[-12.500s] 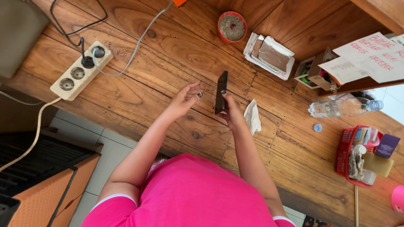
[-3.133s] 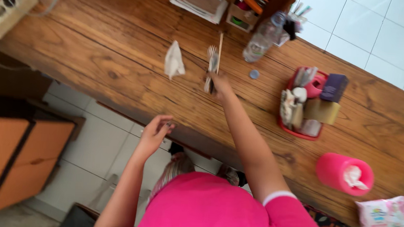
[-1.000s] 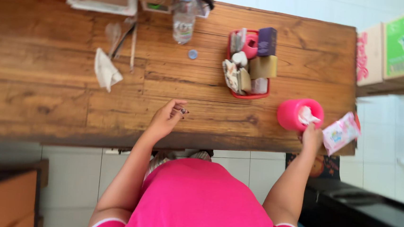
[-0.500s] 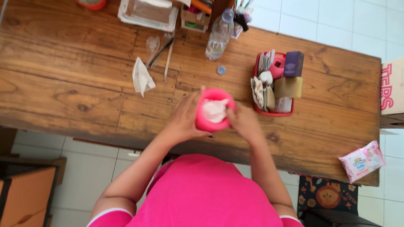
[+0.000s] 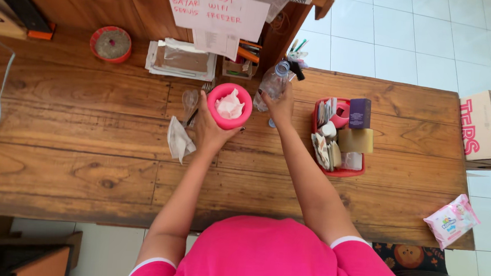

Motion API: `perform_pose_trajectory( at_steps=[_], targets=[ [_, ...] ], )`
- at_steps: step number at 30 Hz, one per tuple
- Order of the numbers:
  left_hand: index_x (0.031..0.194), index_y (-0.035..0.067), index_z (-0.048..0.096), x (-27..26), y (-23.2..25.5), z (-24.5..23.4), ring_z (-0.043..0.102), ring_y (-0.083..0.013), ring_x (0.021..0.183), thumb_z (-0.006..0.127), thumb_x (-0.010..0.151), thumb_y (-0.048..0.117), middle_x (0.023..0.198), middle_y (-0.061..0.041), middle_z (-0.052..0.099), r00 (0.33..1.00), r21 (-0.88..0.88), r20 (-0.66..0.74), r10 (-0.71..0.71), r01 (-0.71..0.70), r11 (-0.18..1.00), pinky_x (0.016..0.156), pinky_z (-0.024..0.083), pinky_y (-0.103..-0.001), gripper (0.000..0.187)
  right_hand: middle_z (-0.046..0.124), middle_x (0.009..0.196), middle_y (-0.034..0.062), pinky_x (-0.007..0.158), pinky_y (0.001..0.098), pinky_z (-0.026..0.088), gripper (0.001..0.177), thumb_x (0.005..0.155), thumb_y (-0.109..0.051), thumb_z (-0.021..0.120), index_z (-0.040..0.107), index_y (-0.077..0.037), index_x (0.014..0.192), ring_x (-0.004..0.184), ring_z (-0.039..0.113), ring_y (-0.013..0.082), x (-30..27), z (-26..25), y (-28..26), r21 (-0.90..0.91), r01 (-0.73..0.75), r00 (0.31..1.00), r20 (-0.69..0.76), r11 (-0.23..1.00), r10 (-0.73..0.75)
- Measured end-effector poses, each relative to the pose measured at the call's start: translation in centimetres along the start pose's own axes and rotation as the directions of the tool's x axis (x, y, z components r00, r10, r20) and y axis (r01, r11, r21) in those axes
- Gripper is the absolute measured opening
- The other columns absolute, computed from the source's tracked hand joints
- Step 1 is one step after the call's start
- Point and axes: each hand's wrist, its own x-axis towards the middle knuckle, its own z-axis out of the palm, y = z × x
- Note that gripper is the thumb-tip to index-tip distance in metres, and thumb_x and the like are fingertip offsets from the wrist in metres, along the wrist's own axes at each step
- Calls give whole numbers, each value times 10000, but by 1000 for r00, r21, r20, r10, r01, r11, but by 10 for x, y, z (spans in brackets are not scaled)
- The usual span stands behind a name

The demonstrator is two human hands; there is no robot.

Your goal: The person organizes a cluttered wooden desk by placing pens and pencils into a cup, stacking papers, and moving a wallet and phone to a shelf. They also wipe the desk surface with a tissue.

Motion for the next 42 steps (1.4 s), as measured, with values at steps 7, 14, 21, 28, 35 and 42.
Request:
perform_pose_trajectory(
  at_steps=[7, 14, 21, 28, 35, 42],
  targets=[
    [1603, 0, 92, 34, -20, 53, 468, -475, 1368, 1022, 611, 410, 1530, -309, 396, 997, -33, 72, -22, 25, 999, 1111, 430, -504, 1420, 673, 1241, 116, 930, 319, 592, 568, 847, -68, 811, 539, -24, 1344, 1135, 690, 209, -8, -46, -56, 251, -53, 996, -54, 967, 69],
    [1610, -4, 136, 47, -39, 81, 429, -442, 1427, 1018, 600, 413, 1557, -292, 392, 997, 2, 70, 28, -28, 1000, 1192, 373, -506, 1404, 695, 1228, 112, 964, 330, 561, 606, 808, -86, 827, 563, -25, 1350, 1131, 689, 191, -57, -115, -110, 35, -70, 985, 160, 997, 64],
    [1597, -39, 13, 42, -53, 82, 319, -432, 1514, 1025, 576, 519, 1624, -298, 308, 973, 84, 202, -110, 94, 992, 1224, 103, -633, 1542, 705, 1187, 95, 894, 328, 581, 674, 712, -119, 845, 583, -41, 1328, 1080, 702, 183, -120, -87, -77, 51, -199, 950, 255, 979, 180],
    [1602, -49, -55, 31, -34, 57, 136, -465, 1551, 978, 772, 452, 1654, -337, 119, 989, 109, 128, 73, -87, 990, 1240, 48, -638, 1416, 691, 1177, 129, 959, 374, 563, 668, 728, -166, 897, 573, -70, 1305, 1111, 707, 302, -132, -82, -60, -34, -32, 972, 233, 999, 39],
    [1672, 8, 1, -52, 28, 5, 285, -404, 1580, 700, 885, -37, 1687, -257, 256, 999, -120, 29, 22, -19, 993, 1349, 171, -500, 1054, 514, 1381, 273, 1002, 472, 459, 999, 693, -217, 927, 389, 49, 1491, 1207, 561, 473, -143, -129, -95, -93, 261, 940, 251, 961, -231],
    [1670, 31, 91, -126, 41, -40, 473, -375, 1436, 656, 876, -107, 1570, -247, 370, 994, -215, -3, -109, 105, 971, 1270, 373, -458, 984, 727, 826, 159, 562, 349, 527, 593, 966, -222, 614, 316, -81, 1460, 665, 686, 244, -165, -289, -33, -141, -645, 761, -214, 752, 613]
  ],
)
